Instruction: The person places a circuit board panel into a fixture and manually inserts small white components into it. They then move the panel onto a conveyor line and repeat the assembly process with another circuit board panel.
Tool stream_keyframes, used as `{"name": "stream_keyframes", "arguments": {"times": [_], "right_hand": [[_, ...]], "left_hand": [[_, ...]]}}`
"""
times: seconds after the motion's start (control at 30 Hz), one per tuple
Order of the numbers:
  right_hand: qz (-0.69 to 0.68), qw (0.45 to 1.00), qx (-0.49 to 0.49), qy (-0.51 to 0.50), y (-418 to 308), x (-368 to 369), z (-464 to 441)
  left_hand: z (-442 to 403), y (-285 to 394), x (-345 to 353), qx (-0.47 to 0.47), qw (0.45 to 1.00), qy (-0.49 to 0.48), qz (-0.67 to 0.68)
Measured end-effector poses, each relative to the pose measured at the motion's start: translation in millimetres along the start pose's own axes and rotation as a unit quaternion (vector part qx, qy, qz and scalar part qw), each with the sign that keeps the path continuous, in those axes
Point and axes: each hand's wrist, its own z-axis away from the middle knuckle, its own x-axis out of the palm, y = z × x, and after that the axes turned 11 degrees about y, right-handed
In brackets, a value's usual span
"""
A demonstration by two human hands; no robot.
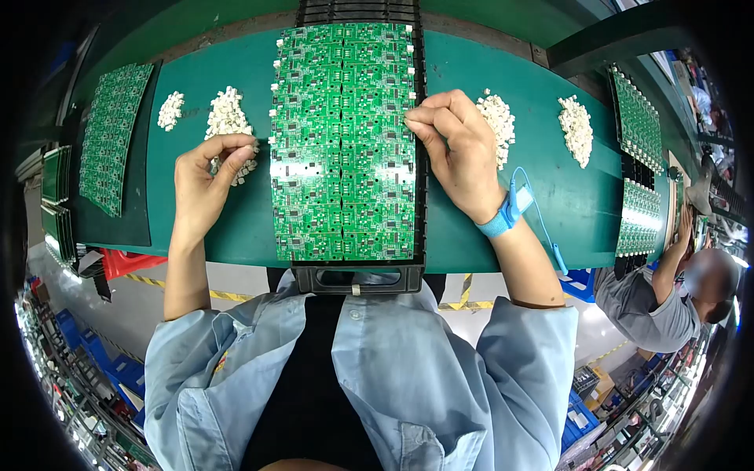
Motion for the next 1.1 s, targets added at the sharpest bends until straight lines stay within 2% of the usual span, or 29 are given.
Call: {"name": "stream_keyframes", "arguments": {"times": [0.23, 0.37, 0.57, 0.7, 1.1], "right_hand": [[0.034, 0.998, -0.039, -0.027, 0, -6, -2], [0.01, 0.997, -0.059, -0.045, 3, -8, -5], [0.008, 0.997, -0.046, -0.058, 1, -10, -9], [-0.026, 0.998, -0.003, -0.062, 0, -10, -10], [0.02, 0.996, -0.044, -0.078, -4, -13, -16]], "left_hand": [[-2, -3, -2, 0.03, 0.999, -0.016, -0.006], [-1, -5, -2, 0.007, 0.998, -0.013, 0.067], [-1, -3, -2, -0.032, 0.996, -0.013, 0.082], [-1, 1, -2, -0.062, 0.995, -0.02, 0.081], [-1, -3, -2, -0.059, 0.994, -0.023, 0.095]]}}
